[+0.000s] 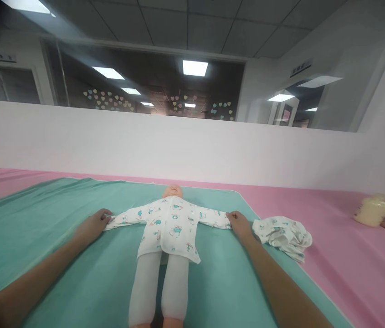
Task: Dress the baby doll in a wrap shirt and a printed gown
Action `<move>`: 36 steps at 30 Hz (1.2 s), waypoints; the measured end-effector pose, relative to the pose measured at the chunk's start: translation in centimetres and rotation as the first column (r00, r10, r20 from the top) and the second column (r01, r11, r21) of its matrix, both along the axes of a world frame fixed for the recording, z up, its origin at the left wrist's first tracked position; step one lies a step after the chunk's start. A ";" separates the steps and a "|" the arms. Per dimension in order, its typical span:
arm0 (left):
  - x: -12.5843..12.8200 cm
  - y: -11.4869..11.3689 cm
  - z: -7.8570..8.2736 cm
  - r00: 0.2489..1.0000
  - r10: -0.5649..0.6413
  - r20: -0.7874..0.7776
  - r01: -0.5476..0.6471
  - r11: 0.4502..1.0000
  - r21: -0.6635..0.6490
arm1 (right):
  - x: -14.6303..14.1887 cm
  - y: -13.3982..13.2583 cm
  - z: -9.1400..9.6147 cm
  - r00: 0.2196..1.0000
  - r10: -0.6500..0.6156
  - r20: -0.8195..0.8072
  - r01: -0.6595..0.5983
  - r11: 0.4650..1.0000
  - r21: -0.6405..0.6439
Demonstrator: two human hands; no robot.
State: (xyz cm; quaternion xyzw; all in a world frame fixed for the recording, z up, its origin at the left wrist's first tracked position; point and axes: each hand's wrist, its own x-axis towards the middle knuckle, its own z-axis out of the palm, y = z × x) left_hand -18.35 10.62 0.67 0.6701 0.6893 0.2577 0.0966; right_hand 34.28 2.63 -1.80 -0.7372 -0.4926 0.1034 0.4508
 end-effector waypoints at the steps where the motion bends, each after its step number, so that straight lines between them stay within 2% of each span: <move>1: 0.0 0.1 0.1 1.000 0.001 -0.008 -0.001 1.000 -0.001 | 0.3 0.3 0.0 1.000 -0.005 0.007 0.005 1.000 -0.006; 11: 0.6 -0.5 0.7 0.996 0.089 -0.022 -0.089 0.996 -0.005 | 2.0 1.8 -0.2 0.990 -0.113 0.078 0.115 0.993 -0.022; 13: 1.0 -1.0 0.9 0.995 0.088 -0.050 -0.086 0.995 0.046 | 1.9 1.8 -0.1 0.988 -0.130 0.079 0.131 0.991 -0.005; 15: 1.5 -1.7 1.1 0.992 0.056 -0.115 -0.035 0.983 0.178 | 1.9 1.6 0.1 0.986 -0.144 0.079 0.143 0.989 0.021; 17: 2.4 -2.7 1.0 0.982 0.000 -0.189 0.062 0.944 0.323 | 1.7 1.3 0.4 0.982 -0.164 0.089 0.159 0.985 0.068; 20: 4.2 -4.5 0.7 0.964 -0.112 -0.239 0.205 0.888 0.411 | 0.2 0.2 1.1 0.974 -0.187 0.128 0.165 0.973 0.161; 22: 5.7 -5.8 0.5 0.951 -0.188 -0.247 0.278 0.869 0.410 | -2.1 -1.2 1.7 0.977 -0.112 0.180 0.072 0.974 0.214; 24: 6.9 -6.9 0.4 0.927 -0.265 -0.267 0.355 0.851 0.388 | -5.7 -3.1 2.3 0.961 0.087 0.262 -0.159 0.951 0.266; 26: 7.6 -7.7 0.3 0.885 -0.351 -0.304 0.446 0.826 0.345 | -9.9 -5.1 2.8 0.900 0.301 0.315 -0.391 0.878 0.278; 28: 8.0 -7.9 0.2 0.841 -0.424 -0.335 0.522 0.799 0.300 | -13.8 -6.8 3.2 0.782 0.511 0.355 -0.597 0.779 0.193; 29: 8.0 -7.9 0.2 0.827 -0.447 -0.342 0.544 0.790 0.283 | -15.3 -7.4 3.3 0.734 0.574 0.362 -0.652 0.744 0.144; 31: 8.0 -7.8 0.2 0.815 -0.469 -0.339 0.561 0.784 0.264 | -17.2 -8.1 3.5 0.687 0.628 0.366 -0.695 0.715 0.077; 32: 8.0 -7.8 0.3 0.815 -0.477 -0.329 0.564 0.785 0.257 | -17.6 -8.2 3.5 0.684 0.630 0.368 -0.693 0.718 0.061; 36: 7.9 -7.8 0.6 0.831 -0.498 -0.246 0.548 0.810 0.211 | -17.0 -7.9 3.6 0.694 0.580 0.426 -0.671 0.736 0.090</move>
